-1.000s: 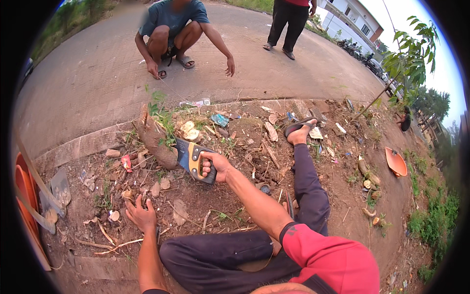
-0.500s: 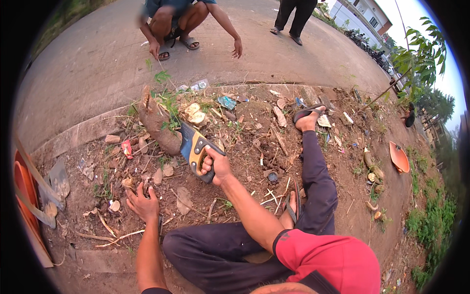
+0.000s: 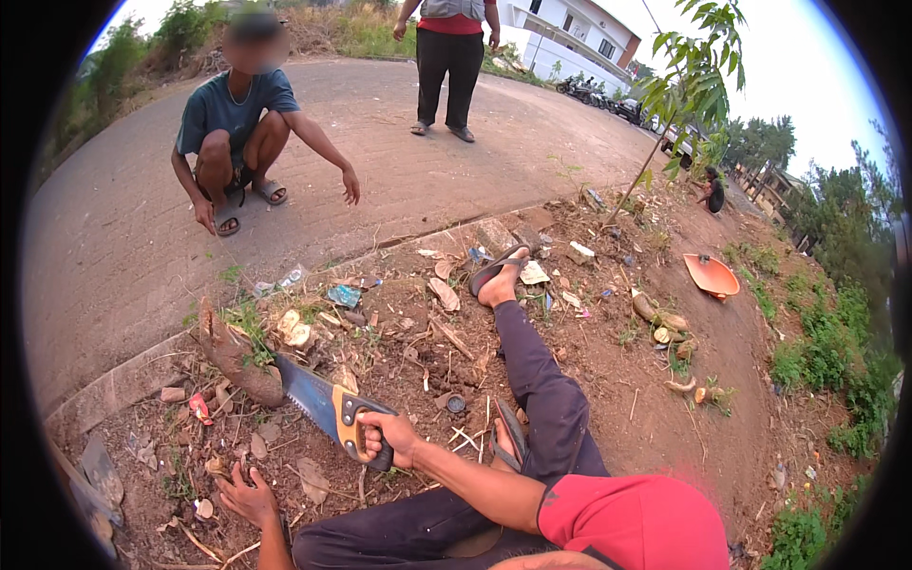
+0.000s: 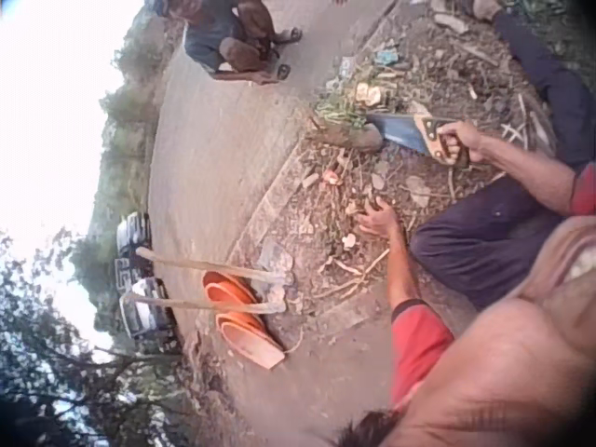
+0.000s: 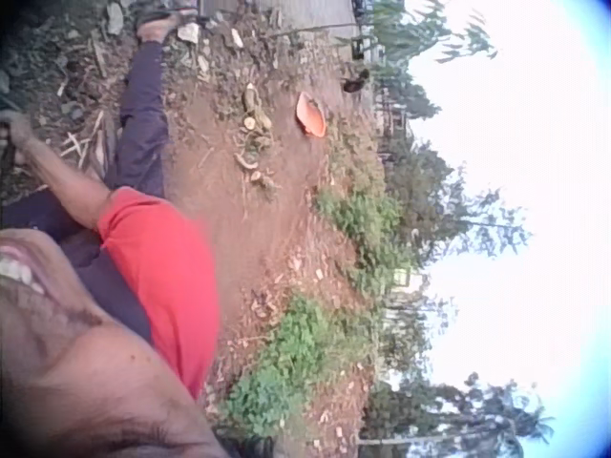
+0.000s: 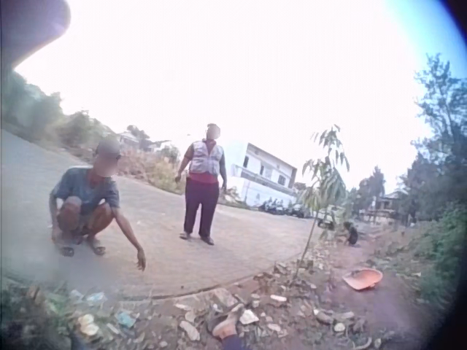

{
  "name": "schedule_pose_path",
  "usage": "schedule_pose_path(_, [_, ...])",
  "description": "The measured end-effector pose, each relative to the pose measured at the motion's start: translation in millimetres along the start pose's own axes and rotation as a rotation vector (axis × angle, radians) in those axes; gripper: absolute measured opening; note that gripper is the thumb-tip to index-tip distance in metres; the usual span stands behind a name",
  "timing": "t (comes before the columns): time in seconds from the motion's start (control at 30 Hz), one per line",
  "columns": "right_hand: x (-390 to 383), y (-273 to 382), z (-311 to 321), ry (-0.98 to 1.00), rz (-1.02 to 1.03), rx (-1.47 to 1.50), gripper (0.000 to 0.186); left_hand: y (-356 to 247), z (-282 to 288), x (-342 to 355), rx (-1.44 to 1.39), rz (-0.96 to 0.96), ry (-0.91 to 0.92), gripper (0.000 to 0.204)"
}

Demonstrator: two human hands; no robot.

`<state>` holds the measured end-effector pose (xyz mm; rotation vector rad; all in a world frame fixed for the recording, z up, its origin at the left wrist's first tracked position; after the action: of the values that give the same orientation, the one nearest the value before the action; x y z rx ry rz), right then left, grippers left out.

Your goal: The person sits on the ground and uses a hand saw to cut through a small tree trunk or large branch.

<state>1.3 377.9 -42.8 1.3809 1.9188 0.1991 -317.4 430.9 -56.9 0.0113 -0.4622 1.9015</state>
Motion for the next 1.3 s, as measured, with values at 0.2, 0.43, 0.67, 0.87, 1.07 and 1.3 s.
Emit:
schedule_pose_path(0.2, [-6.6, -16.2, 14.0, -0.095, 0.078, -0.091, 0.027, 7.1, -42.6, 27.9, -0.083, -0.084, -0.029, 0.046])
schedule_pose_path(0.43, [130.7, -31.1, -24.4, -0.125, 0.102, -0.040, 0.020, 34.1, -74.3, 52.3, -0.104, -0.088, 0.034, 0.046])
schedule_pose_path(0.67, [149.0, -51.5, -27.8, -0.036, 0.086, -0.038, 0.013, 57.7, -68.3, 23.6, -0.095, -0.077, -0.005, 0.047])
schedule_pose_path(0.87, [113.6, -73.1, -2.0, -0.033, 0.094, 0.014, 0.021, 54.2, -88.6, 9.7, -0.089, -0.104, -0.026, 0.043])
schedule_pose_path(1.07, [21.6, -111.1, 74.2, -0.159, 0.060, -0.048, 0.027, 76.9, -117.9, 14.9, -0.036, -0.083, 0.010, 0.047])
schedule_pose_path(1.3, [165.0, -92.5, 5.5, -0.189, 0.218, -0.042, 0.025, 58.6, -118.9, 22.9, -0.082, -0.100, 0.019, 0.047])
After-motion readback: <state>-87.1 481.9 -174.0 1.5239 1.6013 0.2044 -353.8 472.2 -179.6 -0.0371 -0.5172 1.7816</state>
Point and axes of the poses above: each hand's wrist, its own x-axis towards the middle knuckle, its own z-axis out of the back of the hand, y = z × x, the point moved 7 cm from there along x, towards the middle knuckle, and after that the axes turned 3 degrees about -x, right-handed, at the moved point
